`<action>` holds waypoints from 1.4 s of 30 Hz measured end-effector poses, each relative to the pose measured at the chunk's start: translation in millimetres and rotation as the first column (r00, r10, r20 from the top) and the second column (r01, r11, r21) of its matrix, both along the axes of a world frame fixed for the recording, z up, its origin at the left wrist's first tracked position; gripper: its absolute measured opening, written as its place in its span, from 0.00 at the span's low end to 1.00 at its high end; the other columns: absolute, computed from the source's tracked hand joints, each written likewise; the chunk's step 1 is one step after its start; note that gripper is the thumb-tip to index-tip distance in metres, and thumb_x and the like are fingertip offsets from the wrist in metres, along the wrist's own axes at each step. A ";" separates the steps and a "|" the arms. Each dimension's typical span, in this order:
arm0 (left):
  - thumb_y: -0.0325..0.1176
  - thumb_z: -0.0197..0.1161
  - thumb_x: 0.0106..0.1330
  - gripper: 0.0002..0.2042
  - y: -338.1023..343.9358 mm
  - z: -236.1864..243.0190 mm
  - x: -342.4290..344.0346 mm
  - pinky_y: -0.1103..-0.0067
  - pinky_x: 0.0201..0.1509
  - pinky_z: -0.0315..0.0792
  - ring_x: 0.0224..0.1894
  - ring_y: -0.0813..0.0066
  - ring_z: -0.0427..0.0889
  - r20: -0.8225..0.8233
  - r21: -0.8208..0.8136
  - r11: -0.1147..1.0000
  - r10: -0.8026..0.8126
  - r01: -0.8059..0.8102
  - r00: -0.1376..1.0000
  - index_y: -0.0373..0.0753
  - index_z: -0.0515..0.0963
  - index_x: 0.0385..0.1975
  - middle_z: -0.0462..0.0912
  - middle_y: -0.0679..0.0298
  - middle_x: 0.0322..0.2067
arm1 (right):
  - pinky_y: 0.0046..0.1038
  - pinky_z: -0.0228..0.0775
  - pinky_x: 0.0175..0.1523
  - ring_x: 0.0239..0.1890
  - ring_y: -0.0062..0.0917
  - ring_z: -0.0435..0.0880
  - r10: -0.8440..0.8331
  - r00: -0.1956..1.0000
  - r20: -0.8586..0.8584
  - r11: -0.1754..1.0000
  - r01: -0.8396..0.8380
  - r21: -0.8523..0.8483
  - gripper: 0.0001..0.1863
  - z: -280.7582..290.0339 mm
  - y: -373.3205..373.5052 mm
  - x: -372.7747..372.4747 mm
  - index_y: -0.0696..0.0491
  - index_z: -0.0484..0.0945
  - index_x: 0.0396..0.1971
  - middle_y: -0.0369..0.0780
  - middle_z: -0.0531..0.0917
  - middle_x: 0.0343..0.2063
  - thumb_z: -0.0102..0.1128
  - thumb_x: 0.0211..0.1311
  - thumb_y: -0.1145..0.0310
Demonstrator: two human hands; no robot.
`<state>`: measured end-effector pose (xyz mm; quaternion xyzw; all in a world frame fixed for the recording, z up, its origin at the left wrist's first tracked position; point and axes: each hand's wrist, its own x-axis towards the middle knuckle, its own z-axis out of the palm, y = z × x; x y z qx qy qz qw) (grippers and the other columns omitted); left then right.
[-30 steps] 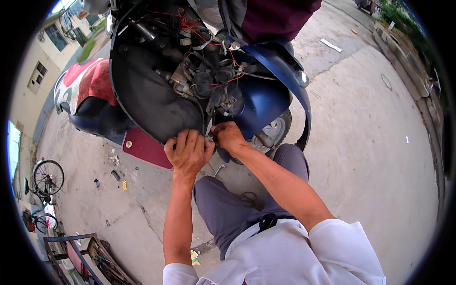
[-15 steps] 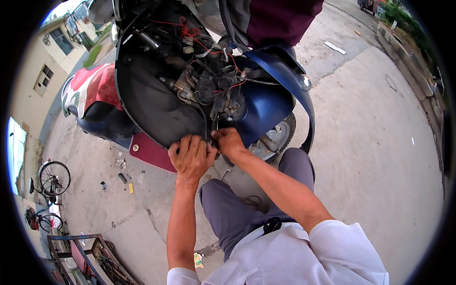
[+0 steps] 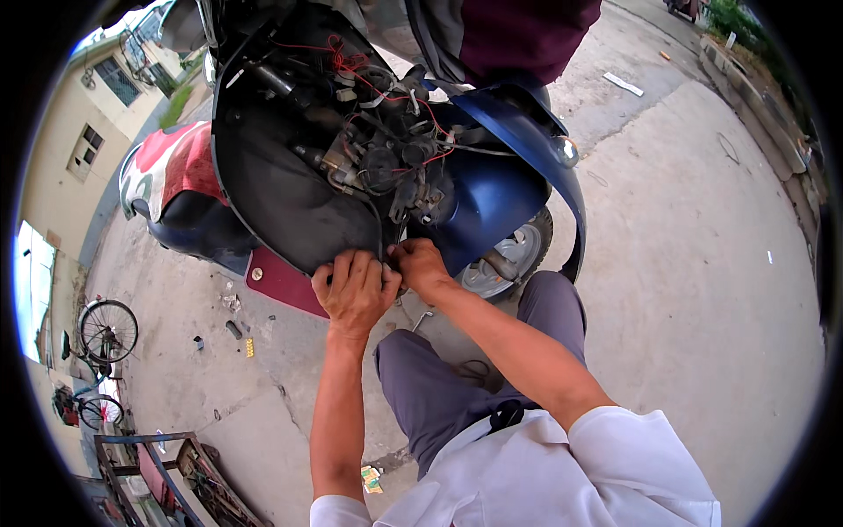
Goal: The person uses a wrench to tighten or loosen bolts on a blue scooter's front wheel assembly and fairing while holding components in place by hand.
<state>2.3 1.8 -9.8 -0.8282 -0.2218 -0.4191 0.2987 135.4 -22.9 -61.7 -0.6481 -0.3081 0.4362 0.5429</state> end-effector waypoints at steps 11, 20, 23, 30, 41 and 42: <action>0.34 0.66 0.52 0.06 -1.3 0.1 3.9 0.73 0.50 0.59 0.37 0.78 0.81 0.021 0.036 0.999 -0.004 0.003 1.000 0.47 0.75 0.19 0.81 0.75 0.30 | 0.38 0.79 0.37 0.28 0.42 0.89 -0.025 1.000 -0.014 1.000 0.026 0.014 0.20 -2.8 5.9 1.5 0.65 0.85 0.31 0.54 0.85 0.23 0.61 0.71 0.60; 0.35 0.68 0.51 0.05 -0.5 -3.0 3.5 0.70 0.54 0.59 0.39 0.76 0.81 0.027 0.015 1.000 0.000 0.000 1.000 0.45 0.77 0.21 0.83 0.73 0.30 | 0.42 0.78 0.44 0.35 0.46 0.89 -0.015 0.995 0.102 1.000 0.015 0.003 0.18 -9.5 7.9 -5.2 0.63 0.86 0.33 0.55 0.86 0.28 0.64 0.69 0.59; 0.35 0.68 0.51 0.05 -2.3 -1.2 1.7 0.70 0.54 0.59 0.39 0.76 0.81 0.023 0.004 1.000 -0.004 0.004 1.000 0.45 0.78 0.21 0.83 0.73 0.31 | 0.42 0.78 0.45 0.37 0.46 0.90 -0.025 0.987 0.160 1.000 0.024 0.010 0.18 -15.3 13.1 -2.7 0.62 0.86 0.33 0.55 0.86 0.29 0.65 0.69 0.59; 0.35 0.68 0.52 0.05 -3.9 0.0 -0.8 0.70 0.54 0.59 0.40 0.75 0.81 -0.001 -0.016 1.000 0.013 -0.013 1.000 0.45 0.78 0.22 0.83 0.72 0.31 | 0.43 0.78 0.47 0.42 0.52 0.87 0.050 0.988 0.145 0.998 -0.044 -0.044 0.19 -4.7 13.8 1.0 0.63 0.86 0.33 0.57 0.86 0.31 0.67 0.65 0.59; 0.36 0.67 0.52 0.06 -5.4 -1.6 3.4 0.70 0.54 0.59 0.40 0.75 0.80 -0.001 -0.021 1.000 0.021 -0.021 1.000 0.45 0.77 0.21 0.83 0.72 0.31 | 0.42 0.79 0.46 0.40 0.49 0.89 -0.051 0.975 0.218 0.998 0.055 -0.009 0.19 -18.4 33.6 -6.2 0.63 0.87 0.31 0.57 0.87 0.31 0.70 0.62 0.59; 0.36 0.67 0.52 0.06 -5.6 -1.8 2.0 0.70 0.54 0.59 0.40 0.75 0.80 -0.002 -0.014 1.000 0.027 -0.027 1.000 0.45 0.77 0.21 0.83 0.73 0.31 | 0.42 0.79 0.46 0.40 0.49 0.89 -0.120 0.966 0.229 0.993 0.119 0.015 0.18 -20.9 40.2 -8.8 0.63 0.87 0.30 0.57 0.87 0.30 0.71 0.61 0.59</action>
